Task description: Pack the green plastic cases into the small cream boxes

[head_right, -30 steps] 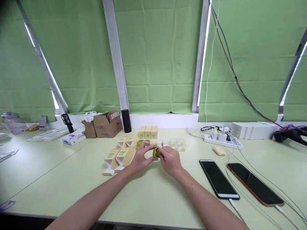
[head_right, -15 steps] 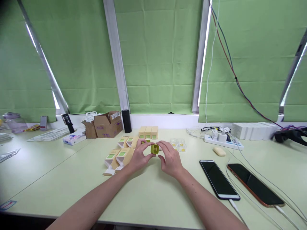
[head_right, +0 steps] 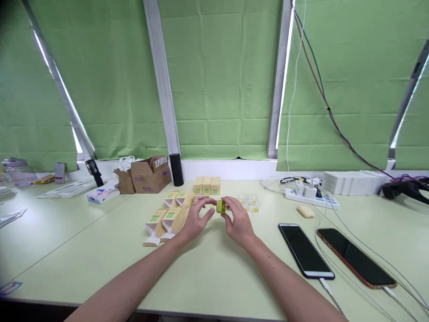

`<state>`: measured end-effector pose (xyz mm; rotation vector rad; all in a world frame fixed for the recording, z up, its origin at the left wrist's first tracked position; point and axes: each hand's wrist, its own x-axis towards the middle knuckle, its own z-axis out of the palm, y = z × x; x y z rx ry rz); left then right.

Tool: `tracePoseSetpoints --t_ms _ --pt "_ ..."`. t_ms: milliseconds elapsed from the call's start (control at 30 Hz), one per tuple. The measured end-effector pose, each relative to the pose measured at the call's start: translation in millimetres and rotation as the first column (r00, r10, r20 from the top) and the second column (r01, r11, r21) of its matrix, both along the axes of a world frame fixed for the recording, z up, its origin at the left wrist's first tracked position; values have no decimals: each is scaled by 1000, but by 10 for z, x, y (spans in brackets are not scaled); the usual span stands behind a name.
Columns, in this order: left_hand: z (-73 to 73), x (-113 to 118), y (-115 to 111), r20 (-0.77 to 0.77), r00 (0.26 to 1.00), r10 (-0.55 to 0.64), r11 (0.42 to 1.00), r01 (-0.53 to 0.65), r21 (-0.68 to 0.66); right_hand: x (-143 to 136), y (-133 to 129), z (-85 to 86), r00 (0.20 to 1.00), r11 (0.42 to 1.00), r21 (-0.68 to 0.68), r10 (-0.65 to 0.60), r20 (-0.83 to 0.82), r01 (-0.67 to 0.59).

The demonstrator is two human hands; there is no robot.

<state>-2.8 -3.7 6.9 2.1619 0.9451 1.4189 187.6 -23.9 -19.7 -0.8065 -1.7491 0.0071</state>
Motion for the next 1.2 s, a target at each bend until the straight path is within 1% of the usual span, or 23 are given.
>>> tracePoseSetpoints --t_ms 100,200,267,400,633,867,1200 --pt "-41 59 42 30 998 62 993 -59 -102 -4 -3 8 1000 1000 12 -4 -29 5" --pt "-92 112 81 44 999 30 987 -23 -157 -10 2 -1 1000 1000 18 11 -28 -11" --pt "-111 129 90 59 998 3 985 7 -172 -16 6 -8 1000 1000 15 19 -23 -19" --pt "-110 130 89 84 996 10 982 6 -188 -21 14 -17 1000 1000 11 24 -19 -24" --pt "-98 134 105 111 994 -13 971 39 -236 -5 33 -49 1000 1000 8 24 10 -24" --pt "-121 125 145 158 986 -45 951 90 -295 -27 24 -33 1000 1000 -2 26 3 -26" --pt "-81 116 123 207 978 -19 933 92 -348 -33 37 -31 999 999 -42 34 -22 -34"
